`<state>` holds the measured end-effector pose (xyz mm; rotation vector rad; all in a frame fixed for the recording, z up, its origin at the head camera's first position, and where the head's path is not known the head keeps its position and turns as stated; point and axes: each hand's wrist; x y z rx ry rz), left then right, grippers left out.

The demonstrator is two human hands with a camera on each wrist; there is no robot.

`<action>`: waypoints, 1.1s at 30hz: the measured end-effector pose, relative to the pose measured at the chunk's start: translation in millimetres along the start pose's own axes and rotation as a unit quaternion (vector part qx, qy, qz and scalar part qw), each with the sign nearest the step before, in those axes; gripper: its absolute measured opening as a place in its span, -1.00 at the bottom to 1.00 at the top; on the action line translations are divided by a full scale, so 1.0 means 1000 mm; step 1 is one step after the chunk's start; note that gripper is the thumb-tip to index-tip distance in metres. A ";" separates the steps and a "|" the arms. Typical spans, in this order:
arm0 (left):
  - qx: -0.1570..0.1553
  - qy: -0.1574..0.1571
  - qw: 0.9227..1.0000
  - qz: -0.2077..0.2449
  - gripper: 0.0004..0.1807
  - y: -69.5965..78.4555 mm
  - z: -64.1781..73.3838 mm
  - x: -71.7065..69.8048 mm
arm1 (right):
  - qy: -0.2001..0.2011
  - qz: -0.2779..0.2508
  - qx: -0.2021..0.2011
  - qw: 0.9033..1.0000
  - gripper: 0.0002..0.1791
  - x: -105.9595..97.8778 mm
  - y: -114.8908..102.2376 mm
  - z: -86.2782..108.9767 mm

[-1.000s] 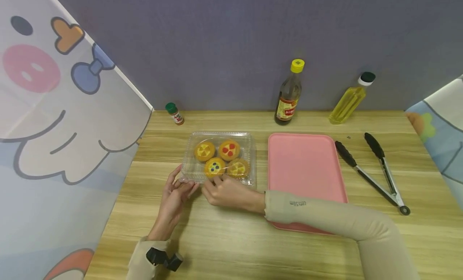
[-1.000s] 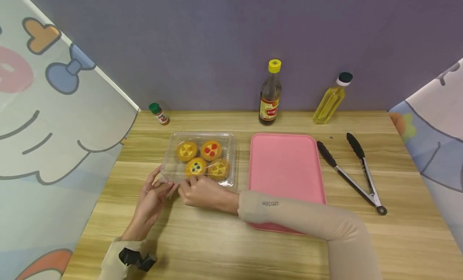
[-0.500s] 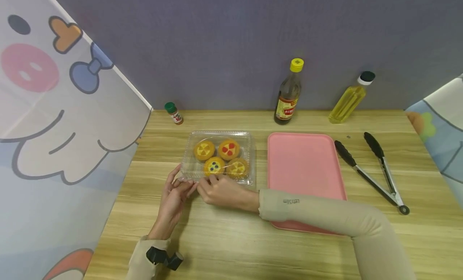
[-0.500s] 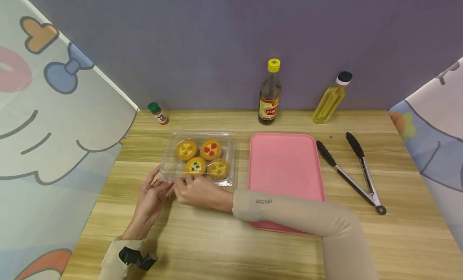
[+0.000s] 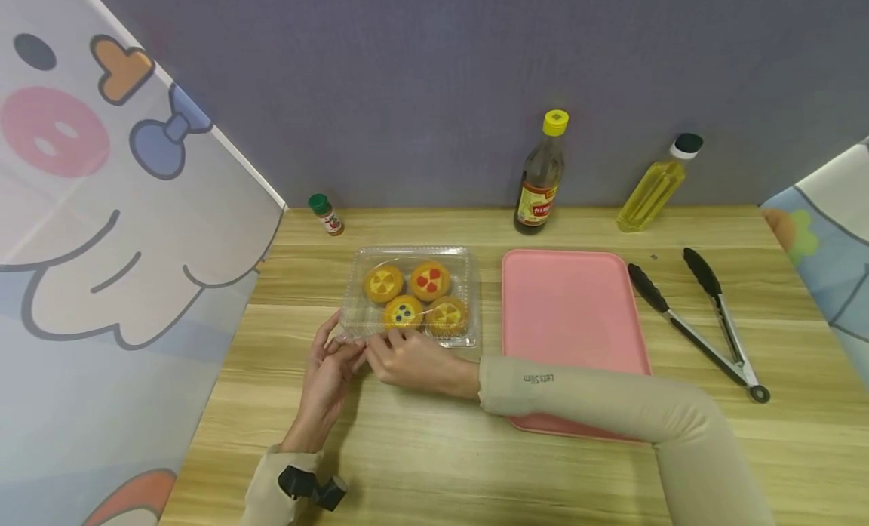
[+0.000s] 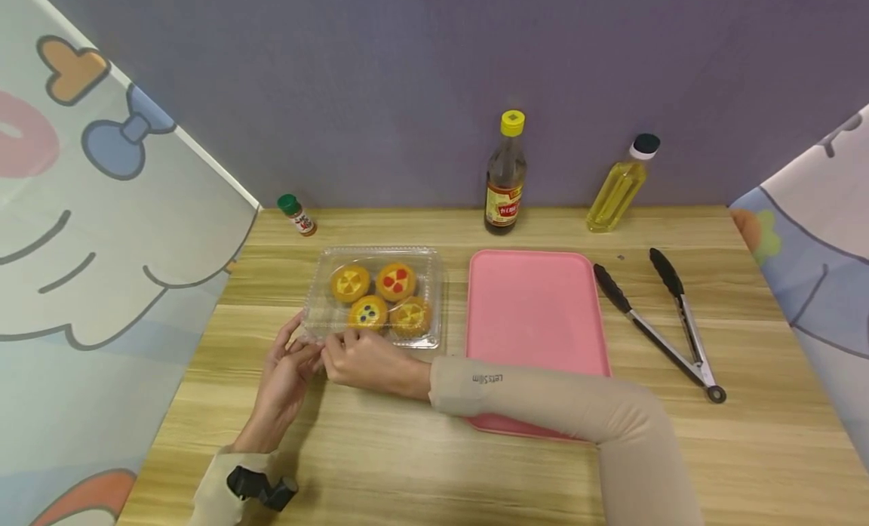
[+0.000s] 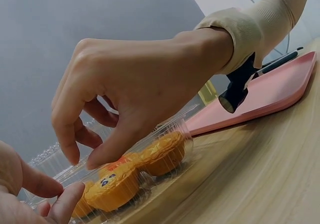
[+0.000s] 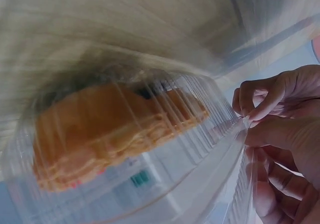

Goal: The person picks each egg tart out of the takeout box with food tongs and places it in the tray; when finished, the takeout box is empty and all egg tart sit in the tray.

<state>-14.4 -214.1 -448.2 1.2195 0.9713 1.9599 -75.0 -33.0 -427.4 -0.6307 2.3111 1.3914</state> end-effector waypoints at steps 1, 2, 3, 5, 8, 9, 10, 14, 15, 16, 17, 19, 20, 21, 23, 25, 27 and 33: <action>0.000 0.000 1.000 0.000 -0.23 0.000 0.000 0.000 | -0.002 0.002 -0.001 1.000 -0.71 0.000 0.000 0.000; 0.000 0.000 1.000 0.000 -0.23 0.000 0.000 0.000 | -0.003 0.003 -0.003 1.000 -0.71 0.000 -0.001 -0.001; -0.002 0.002 1.000 0.001 -0.23 0.000 0.000 0.001 | -0.005 0.003 -0.005 1.000 -0.70 0.000 -0.001 -0.001; -0.005 0.004 1.000 0.002 -0.23 0.000 0.001 0.001 | -0.009 0.002 -0.009 1.000 -0.70 0.000 -0.002 -0.001; -0.007 0.009 1.000 0.001 -0.23 0.000 0.000 0.001 | -0.008 -0.002 -0.010 1.000 -0.69 0.001 -0.003 -0.001; -0.007 0.012 1.000 0.000 -0.23 0.000 0.000 0.001 | -0.007 -0.004 -0.009 1.000 -0.69 0.001 -0.003 -0.001; -0.006 0.013 1.000 -0.002 -0.23 0.000 0.000 0.001 | -0.005 -0.005 -0.006 1.000 -0.70 0.001 -0.003 -0.001; -0.001 0.015 1.000 -0.008 -0.24 -0.001 0.001 0.001 | 0.009 -0.009 0.004 1.000 -0.71 0.002 -0.003 -0.001; 0.001 0.016 1.000 -0.009 -0.24 -0.002 0.002 0.002 | 0.012 -0.008 0.006 1.000 -0.71 0.003 -0.003 -0.001; 0.003 0.016 1.000 -0.008 -0.25 -0.002 0.002 0.002 | 0.016 -0.008 0.009 1.000 -0.71 0.003 -0.003 -0.001; 0.004 0.017 1.000 -0.007 -0.25 -0.002 0.002 0.002 | 0.018 -0.008 0.011 1.000 -0.71 0.003 -0.003 -0.001; 0.008 0.015 1.000 -0.007 -0.26 -0.003 0.003 0.002 | 0.023 -0.006 0.017 1.000 -0.72 0.005 -0.003 -0.001; 0.010 0.015 1.000 -0.008 -0.26 -0.003 0.003 0.003 | 0.025 -0.006 0.021 0.999 -0.72 0.005 -0.004 -0.001; 0.012 0.014 1.000 -0.007 -0.26 -0.003 0.004 0.003 | 0.026 -0.006 0.024 0.999 -0.72 0.006 -0.005 -0.001; 0.016 0.011 1.000 -0.010 -0.26 -0.004 0.004 0.004 | 0.029 -0.007 0.032 0.999 -0.72 0.007 -0.007 0.000; 0.016 0.007 1.000 -0.012 -0.26 -0.005 0.005 0.005 | 0.032 -0.005 0.039 0.999 -0.73 0.008 -0.008 0.001; 0.014 0.009 1.000 -0.011 -0.27 -0.005 0.006 0.005 | 0.034 -0.003 0.044 0.998 -0.74 0.008 -0.009 0.001; 0.019 0.010 1.000 -0.013 -0.29 -0.007 0.007 0.004 | 0.050 0.003 0.052 0.997 -0.72 0.009 -0.010 0.000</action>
Point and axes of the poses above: each hand's wrist, its own z-axis away from the middle knuckle, its own x-axis out of the palm, y = z × x, and after that the axes turned 13 degrees about z, right-handed
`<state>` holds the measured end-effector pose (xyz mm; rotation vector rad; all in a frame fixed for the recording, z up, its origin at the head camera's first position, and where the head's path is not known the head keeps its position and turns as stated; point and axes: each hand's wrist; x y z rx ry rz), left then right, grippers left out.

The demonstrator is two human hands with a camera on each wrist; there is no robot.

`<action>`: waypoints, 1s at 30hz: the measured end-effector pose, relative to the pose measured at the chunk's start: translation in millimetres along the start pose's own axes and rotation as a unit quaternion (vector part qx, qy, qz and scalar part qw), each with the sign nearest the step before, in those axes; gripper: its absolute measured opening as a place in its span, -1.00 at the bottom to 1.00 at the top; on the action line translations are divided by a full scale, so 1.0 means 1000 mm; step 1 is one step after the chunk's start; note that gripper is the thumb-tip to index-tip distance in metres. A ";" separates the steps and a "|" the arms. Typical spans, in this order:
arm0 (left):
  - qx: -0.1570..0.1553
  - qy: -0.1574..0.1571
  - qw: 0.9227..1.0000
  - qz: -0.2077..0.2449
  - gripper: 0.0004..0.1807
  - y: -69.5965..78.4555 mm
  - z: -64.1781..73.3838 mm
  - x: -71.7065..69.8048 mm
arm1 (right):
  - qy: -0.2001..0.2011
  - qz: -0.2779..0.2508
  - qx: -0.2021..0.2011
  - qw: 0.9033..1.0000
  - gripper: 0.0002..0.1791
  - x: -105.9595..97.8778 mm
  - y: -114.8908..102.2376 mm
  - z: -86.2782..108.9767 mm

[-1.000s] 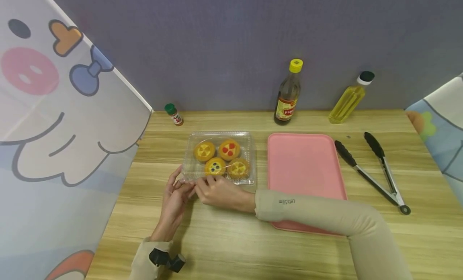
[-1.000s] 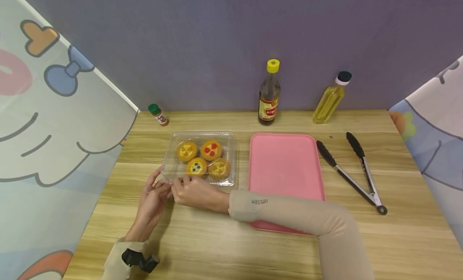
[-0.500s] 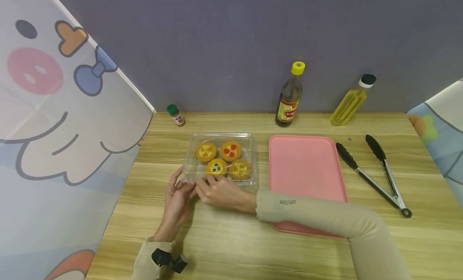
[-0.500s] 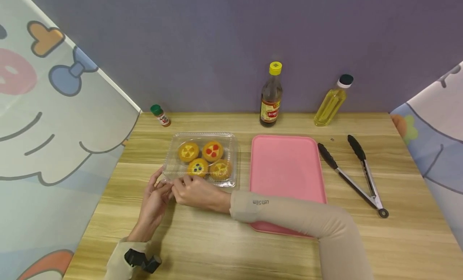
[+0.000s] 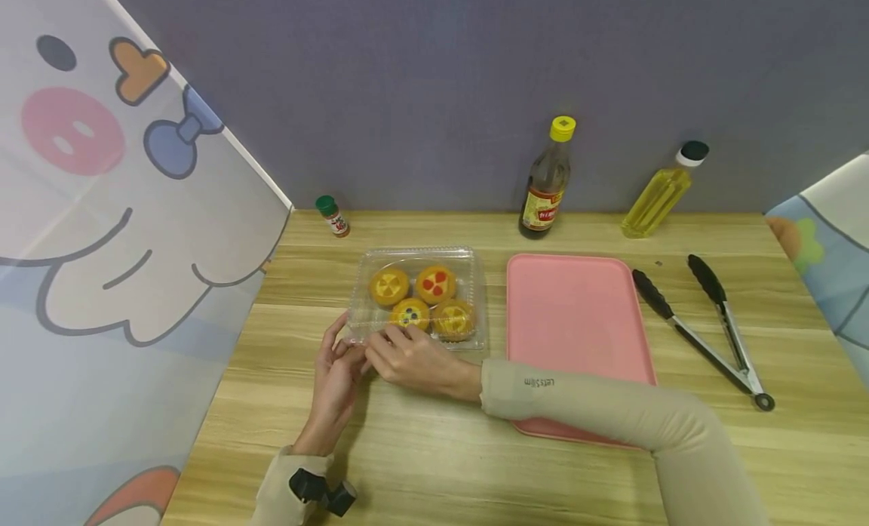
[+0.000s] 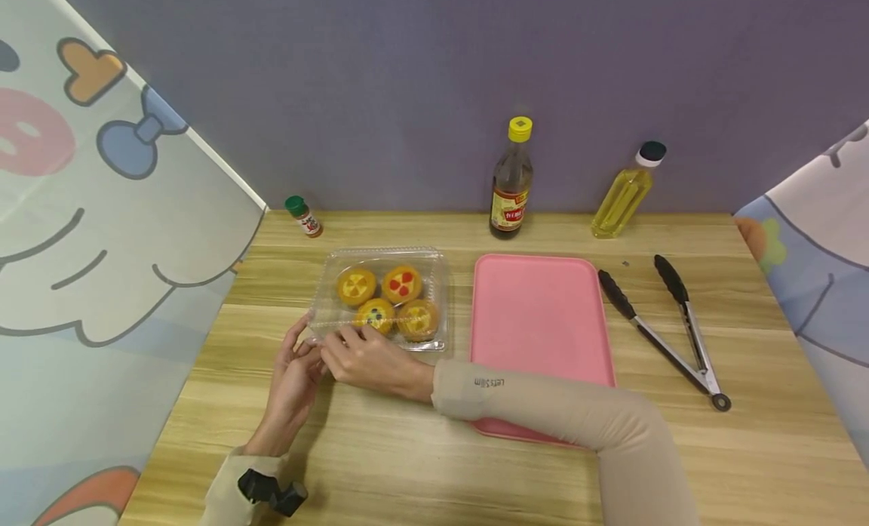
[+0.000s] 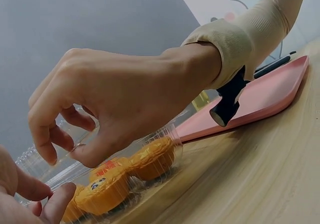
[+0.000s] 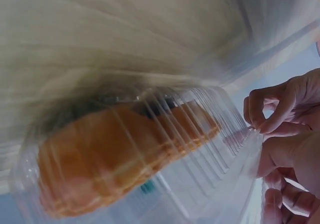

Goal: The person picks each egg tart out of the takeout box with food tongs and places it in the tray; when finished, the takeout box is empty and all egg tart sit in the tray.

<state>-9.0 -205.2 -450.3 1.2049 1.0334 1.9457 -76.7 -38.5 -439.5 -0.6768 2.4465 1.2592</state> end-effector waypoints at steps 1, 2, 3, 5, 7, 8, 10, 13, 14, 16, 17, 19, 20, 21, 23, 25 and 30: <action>0.001 0.000 1.000 -0.001 -0.29 0.000 0.000 0.000 | 0.003 0.003 -0.001 1.000 -0.71 0.000 0.000 0.000; 0.002 0.000 1.000 -0.001 -0.28 0.000 0.000 0.000 | 0.004 0.003 -0.001 1.000 -0.70 0.000 0.000 0.000; 0.001 0.001 1.000 -0.001 -0.28 0.000 0.000 0.000 | 0.006 0.004 0.000 1.000 -0.70 0.000 0.001 0.000; 0.000 0.002 1.000 0.001 -0.27 -0.001 0.000 -0.001 | 0.005 0.003 0.001 1.000 -0.70 0.000 0.002 -0.001; -0.001 0.003 1.000 0.001 -0.27 -0.001 0.000 -0.001 | 0.002 0.001 0.004 1.000 -0.71 -0.001 0.004 -0.002; -0.002 0.003 1.000 0.000 -0.26 -0.001 0.000 -0.001 | -0.001 -0.002 0.007 1.000 -0.72 -0.001 0.004 -0.003; -0.002 0.002 1.000 -0.003 -0.26 -0.001 0.000 -0.001 | -0.004 -0.005 0.009 1.000 -0.74 -0.001 0.006 -0.004; -0.001 0.004 1.000 -0.007 -0.25 -0.001 0.001 0.000 | -0.006 -0.009 0.008 1.000 -0.76 -0.001 0.009 -0.006; 0.000 0.006 1.000 -0.007 -0.25 0.000 0.001 0.000 | -0.007 -0.011 0.006 1.000 -0.76 -0.001 0.009 -0.006; 0.001 0.007 1.000 -0.008 -0.25 0.000 0.000 0.000 | -0.008 -0.018 0.003 1.000 -0.75 -0.001 0.011 -0.007; 0.001 0.007 1.000 -0.007 -0.25 0.000 0.001 0.000 | -0.008 -0.020 0.000 1.000 -0.74 -0.001 0.012 -0.008; 0.001 0.006 1.000 -0.008 -0.24 0.000 0.000 0.000 | -0.010 -0.026 -0.004 1.000 -0.72 0.000 0.013 -0.009; 0.001 0.005 1.000 -0.008 -0.24 0.000 0.000 -0.001 | -0.010 -0.028 -0.006 1.000 -0.71 0.000 0.013 -0.009; 0.002 0.004 1.000 -0.009 -0.24 0.000 0.000 -0.001 | -0.009 -0.028 -0.008 1.000 -0.73 0.000 0.014 -0.010; 0.003 0.004 1.000 -0.008 -0.24 0.000 0.000 -0.001 | -0.006 -0.024 -0.012 1.000 -0.74 0.001 0.015 -0.011; 0.005 0.003 1.000 -0.007 -0.25 -0.001 0.000 -0.001 | -0.003 -0.024 -0.018 1.000 -0.75 0.002 0.016 -0.012; 0.010 0.010 1.000 -0.003 -0.24 -0.002 -0.002 -0.001 | -0.004 -0.030 -0.037 0.999 -0.75 0.004 0.019 -0.014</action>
Point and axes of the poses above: each hand's wrist, its own z-axis away from the middle knuckle, its own x-axis out of the palm, y = z × x, and after that the axes turned 13 degrees about z, right-handed
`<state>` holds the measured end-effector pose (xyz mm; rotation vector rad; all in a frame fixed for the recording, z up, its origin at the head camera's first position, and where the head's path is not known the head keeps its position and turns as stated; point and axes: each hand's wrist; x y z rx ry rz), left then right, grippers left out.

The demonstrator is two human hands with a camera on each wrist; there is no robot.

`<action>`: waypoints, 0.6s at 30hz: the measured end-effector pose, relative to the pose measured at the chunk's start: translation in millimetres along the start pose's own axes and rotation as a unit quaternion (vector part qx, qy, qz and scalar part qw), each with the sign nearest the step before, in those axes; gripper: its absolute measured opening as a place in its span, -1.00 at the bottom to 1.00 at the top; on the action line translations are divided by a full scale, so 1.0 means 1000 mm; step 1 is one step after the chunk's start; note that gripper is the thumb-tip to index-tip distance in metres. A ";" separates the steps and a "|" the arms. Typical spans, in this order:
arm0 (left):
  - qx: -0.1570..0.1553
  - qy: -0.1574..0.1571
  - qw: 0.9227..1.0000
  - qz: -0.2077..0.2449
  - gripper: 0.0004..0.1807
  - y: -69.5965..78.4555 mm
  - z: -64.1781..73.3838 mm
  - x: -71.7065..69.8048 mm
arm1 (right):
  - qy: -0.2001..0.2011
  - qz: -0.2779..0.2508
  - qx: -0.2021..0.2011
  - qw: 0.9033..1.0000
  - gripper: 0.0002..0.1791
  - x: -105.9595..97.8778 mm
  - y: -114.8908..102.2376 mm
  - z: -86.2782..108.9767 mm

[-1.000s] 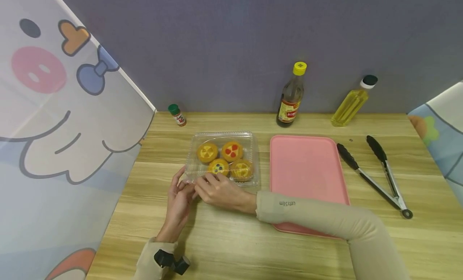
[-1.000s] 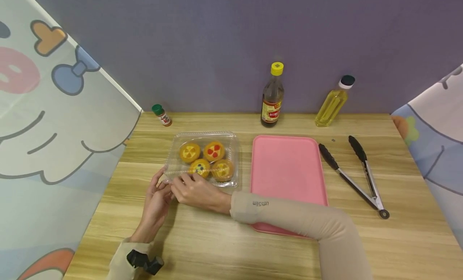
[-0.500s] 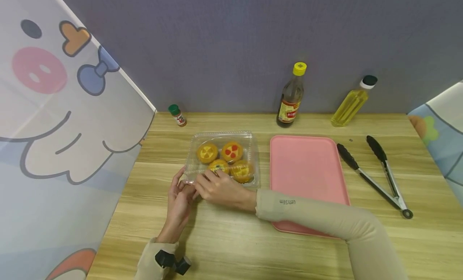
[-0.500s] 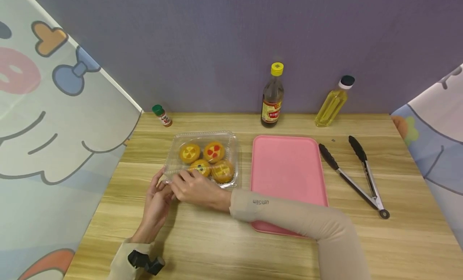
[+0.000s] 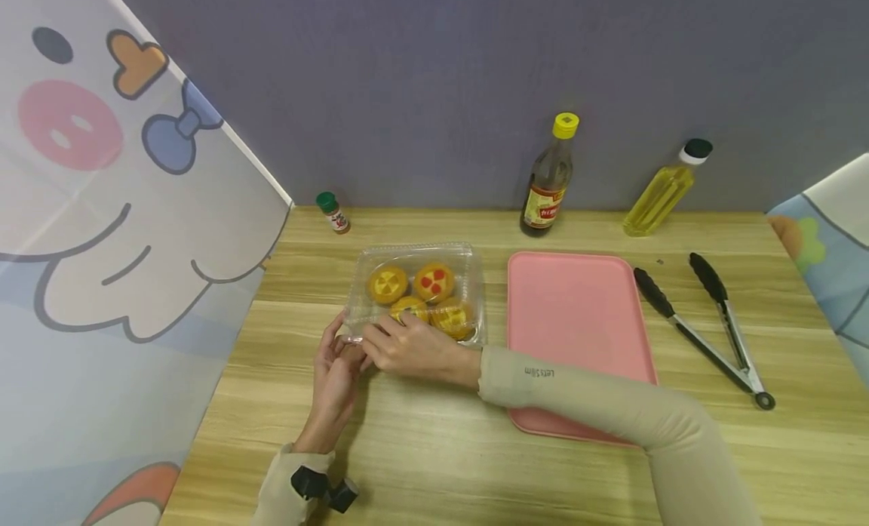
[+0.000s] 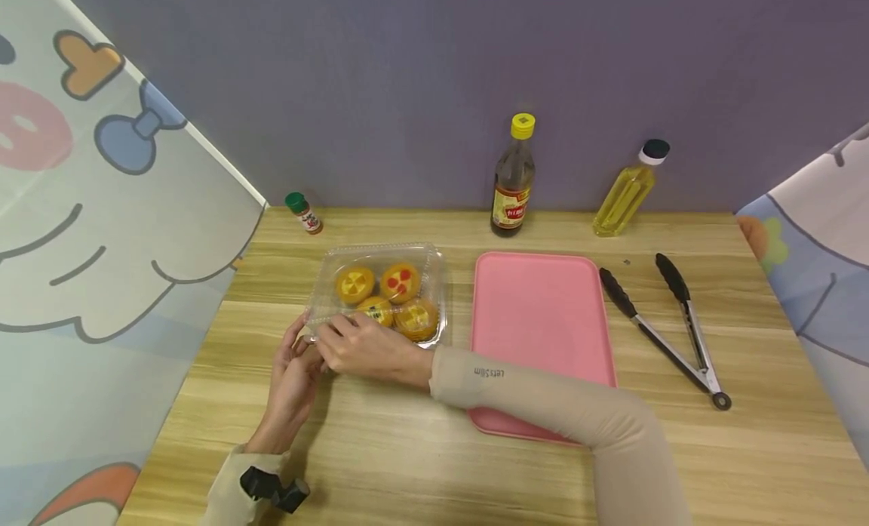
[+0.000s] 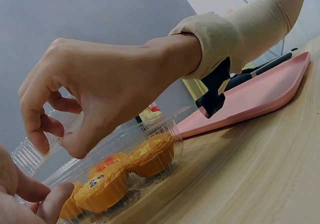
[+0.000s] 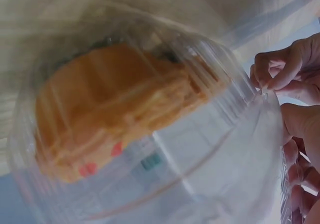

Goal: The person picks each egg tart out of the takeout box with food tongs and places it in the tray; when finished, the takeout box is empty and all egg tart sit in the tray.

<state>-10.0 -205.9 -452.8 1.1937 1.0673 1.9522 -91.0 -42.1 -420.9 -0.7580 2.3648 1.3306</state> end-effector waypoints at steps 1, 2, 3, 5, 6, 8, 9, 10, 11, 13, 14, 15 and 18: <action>0.000 0.003 1.000 0.001 -0.24 0.000 0.000 0.000 | -0.001 -0.002 -0.001 1.000 -0.74 0.000 0.000 -0.001; 0.000 0.003 1.000 0.001 -0.24 0.000 0.000 0.000 | -0.001 -0.004 -0.002 1.000 -0.75 0.000 0.001 -0.001; 0.000 0.003 1.000 0.000 -0.24 0.000 0.000 -0.001 | -0.002 -0.007 -0.001 1.000 -0.75 0.000 0.001 -0.002; 0.000 0.002 1.000 0.001 -0.24 0.000 -0.001 0.000 | -0.002 -0.009 0.000 1.000 -0.75 -0.001 0.002 -0.003; 0.001 0.001 1.000 0.002 -0.24 0.000 -0.001 0.000 | -0.001 -0.012 0.000 1.000 -0.75 -0.001 0.003 -0.004; 0.002 0.001 1.000 0.002 -0.24 -0.001 -0.002 0.000 | -0.001 -0.014 -0.002 1.000 -0.75 -0.001 0.003 -0.004; 0.002 0.002 1.000 0.001 -0.24 -0.001 -0.002 0.000 | 0.000 -0.014 -0.003 1.000 -0.75 -0.001 0.003 -0.005; 0.002 0.004 1.000 0.001 -0.24 -0.001 -0.002 0.000 | 0.000 -0.015 -0.004 1.000 -0.74 0.000 0.003 -0.005; 0.003 0.005 1.000 0.000 -0.24 -0.001 -0.002 0.000 | -0.001 -0.017 -0.005 1.000 -0.74 0.000 0.003 -0.005; 0.005 0.008 1.000 -0.002 -0.24 -0.001 -0.002 0.000 | -0.001 -0.019 -0.006 1.000 -0.74 0.000 0.004 -0.005; 0.005 0.009 1.000 -0.003 -0.24 -0.002 -0.002 0.000 | -0.001 -0.020 -0.006 1.000 -0.73 0.000 0.004 -0.005; 0.006 0.010 1.000 -0.005 -0.24 -0.002 -0.002 0.000 | 0.000 -0.021 -0.006 1.000 -0.73 0.000 0.004 -0.005; 0.006 0.012 1.000 -0.009 -0.23 -0.002 -0.002 0.000 | 0.002 -0.017 -0.008 1.000 -0.73 0.000 0.004 -0.005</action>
Point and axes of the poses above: each hand's wrist, its own z-axis away from the middle knuckle, its own x-axis out of the palm, y = z × x, and after that the axes turned 13 degrees about z, right-handed
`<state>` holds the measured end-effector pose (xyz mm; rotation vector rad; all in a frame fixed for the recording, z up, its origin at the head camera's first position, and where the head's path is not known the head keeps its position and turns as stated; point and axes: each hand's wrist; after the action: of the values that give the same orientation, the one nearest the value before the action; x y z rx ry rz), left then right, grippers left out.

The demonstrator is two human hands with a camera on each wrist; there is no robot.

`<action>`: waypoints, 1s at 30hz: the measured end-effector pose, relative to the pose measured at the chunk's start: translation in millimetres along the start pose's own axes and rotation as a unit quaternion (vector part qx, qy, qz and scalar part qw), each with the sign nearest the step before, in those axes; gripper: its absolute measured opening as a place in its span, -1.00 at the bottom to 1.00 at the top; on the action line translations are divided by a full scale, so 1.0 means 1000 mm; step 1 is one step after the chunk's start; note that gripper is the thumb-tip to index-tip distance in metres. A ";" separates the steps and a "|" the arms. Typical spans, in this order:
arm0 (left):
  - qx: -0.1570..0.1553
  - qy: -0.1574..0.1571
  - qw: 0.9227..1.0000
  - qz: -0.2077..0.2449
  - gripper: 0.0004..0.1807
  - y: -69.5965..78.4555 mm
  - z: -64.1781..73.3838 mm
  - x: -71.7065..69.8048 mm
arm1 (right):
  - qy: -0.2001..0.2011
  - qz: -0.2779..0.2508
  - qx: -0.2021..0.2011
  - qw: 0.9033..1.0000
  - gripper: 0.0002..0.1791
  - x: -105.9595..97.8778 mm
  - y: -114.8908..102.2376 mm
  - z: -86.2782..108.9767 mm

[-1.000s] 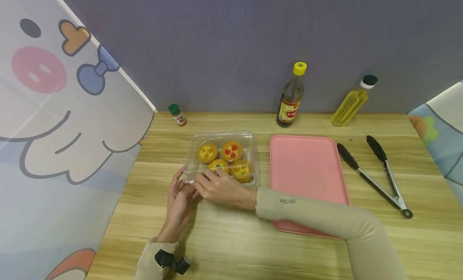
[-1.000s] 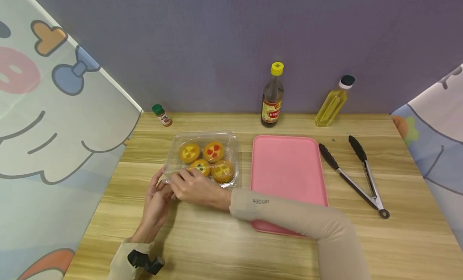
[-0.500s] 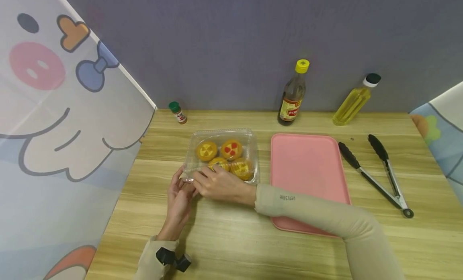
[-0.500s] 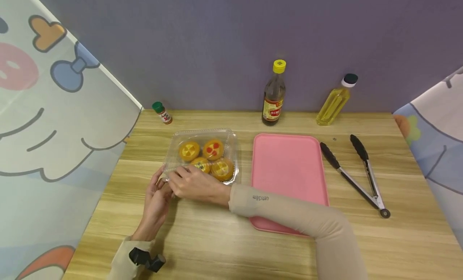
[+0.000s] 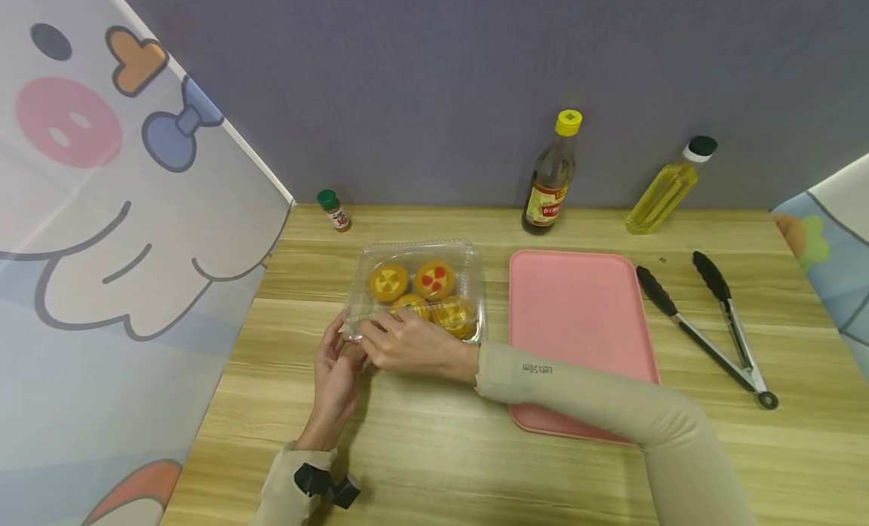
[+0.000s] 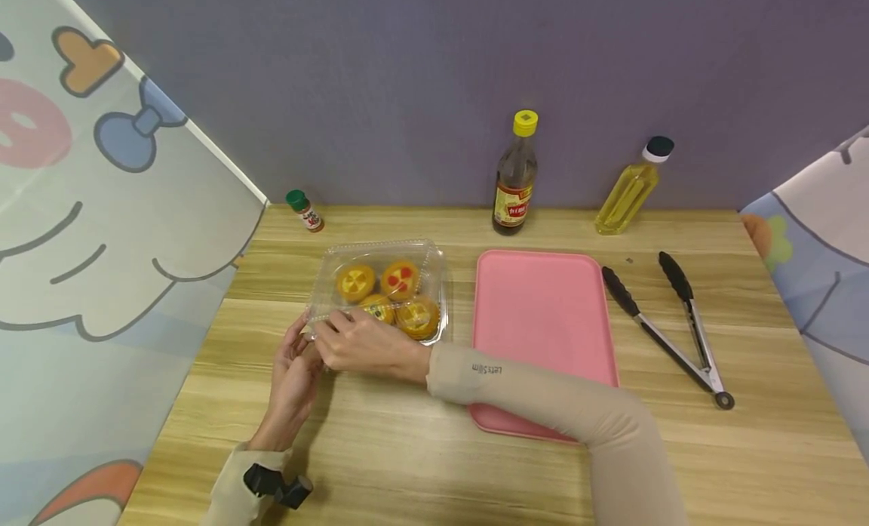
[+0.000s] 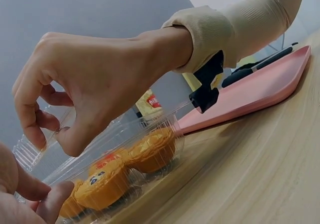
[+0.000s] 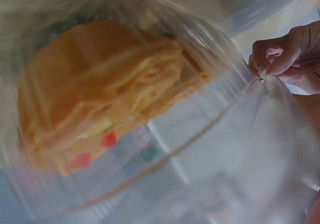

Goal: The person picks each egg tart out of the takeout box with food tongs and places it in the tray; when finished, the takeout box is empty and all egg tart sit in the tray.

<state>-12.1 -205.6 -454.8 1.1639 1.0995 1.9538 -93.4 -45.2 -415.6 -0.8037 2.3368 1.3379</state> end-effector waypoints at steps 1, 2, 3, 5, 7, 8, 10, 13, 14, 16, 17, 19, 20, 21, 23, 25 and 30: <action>-0.001 0.001 1.000 0.000 -0.23 0.000 0.000 0.000 | 0.000 0.003 -0.002 1.000 -0.73 0.001 0.000 0.000; -0.002 0.003 1.000 -0.001 -0.23 0.000 0.000 0.000 | 0.001 0.007 -0.004 1.000 -0.73 0.001 -0.001 0.000; -0.003 0.005 1.000 -0.001 -0.24 0.001 0.000 0.000 | 0.001 0.010 -0.006 1.000 -0.73 0.001 -0.001 0.000; -0.005 0.008 1.000 0.002 -0.25 0.002 0.001 0.000 | 0.000 0.014 -0.009 1.000 -0.72 0.001 -0.002 0.000; -0.006 0.010 1.000 0.005 -0.25 0.002 0.001 0.000 | 0.001 0.015 -0.011 1.000 -0.72 0.001 -0.002 0.000; -0.006 0.011 1.000 0.006 -0.25 0.003 0.001 0.000 | 0.002 0.014 -0.012 1.000 -0.73 0.001 -0.002 0.001; -0.008 0.009 1.000 0.006 -0.25 0.003 0.002 0.000 | 0.003 0.012 -0.013 1.000 -0.73 0.001 -0.002 0.001; -0.006 0.011 1.000 0.003 -0.26 0.003 0.002 0.000 | 0.003 0.009 -0.017 1.000 -0.74 0.001 -0.002 0.002; -0.005 0.011 1.000 0.001 -0.26 0.003 0.001 -0.001 | 0.002 0.011 -0.020 1.000 -0.73 0.001 -0.001 0.002; -0.004 0.010 1.000 0.001 -0.26 0.002 0.001 0.000 | -0.001 0.014 -0.025 1.000 -0.72 0.001 -0.001 0.002; -0.003 0.009 1.000 0.002 -0.25 0.002 0.001 0.000 | -0.003 0.017 -0.028 0.999 -0.71 0.002 -0.001 0.002; -0.003 0.009 1.000 0.004 -0.24 0.002 0.000 0.000 | -0.007 0.020 -0.033 0.999 -0.68 0.002 0.000 0.002; -0.003 0.009 1.000 0.002 -0.23 0.002 0.000 0.000 | -0.009 0.020 -0.035 0.999 -0.68 0.001 0.001 0.001; -0.003 0.011 1.000 0.002 -0.23 0.002 0.000 0.000 | -0.010 0.017 -0.036 0.999 -0.68 0.001 0.002 0.001; -0.005 0.014 1.000 0.000 -0.22 0.002 0.000 0.000 | -0.013 0.008 -0.036 0.999 -0.68 0.000 0.004 -0.001; -0.007 0.017 1.000 -0.004 -0.21 0.002 0.000 0.000 | -0.017 -0.002 -0.036 0.999 -0.69 -0.002 0.006 -0.003; -0.007 0.021 1.000 -0.013 -0.21 0.002 0.000 0.000 | -0.030 -0.009 -0.046 0.998 -0.71 -0.004 0.012 -0.008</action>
<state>-11.8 -206.8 -453.2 1.1022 1.1154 1.9709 -97.8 -46.8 -401.7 -0.7980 2.2311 1.4517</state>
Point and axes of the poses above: each hand's wrist, its own z-axis away from the middle knuckle, its own x-axis out of the palm, y = z × x, and after that the axes turned 13 degrees about z, right-handed
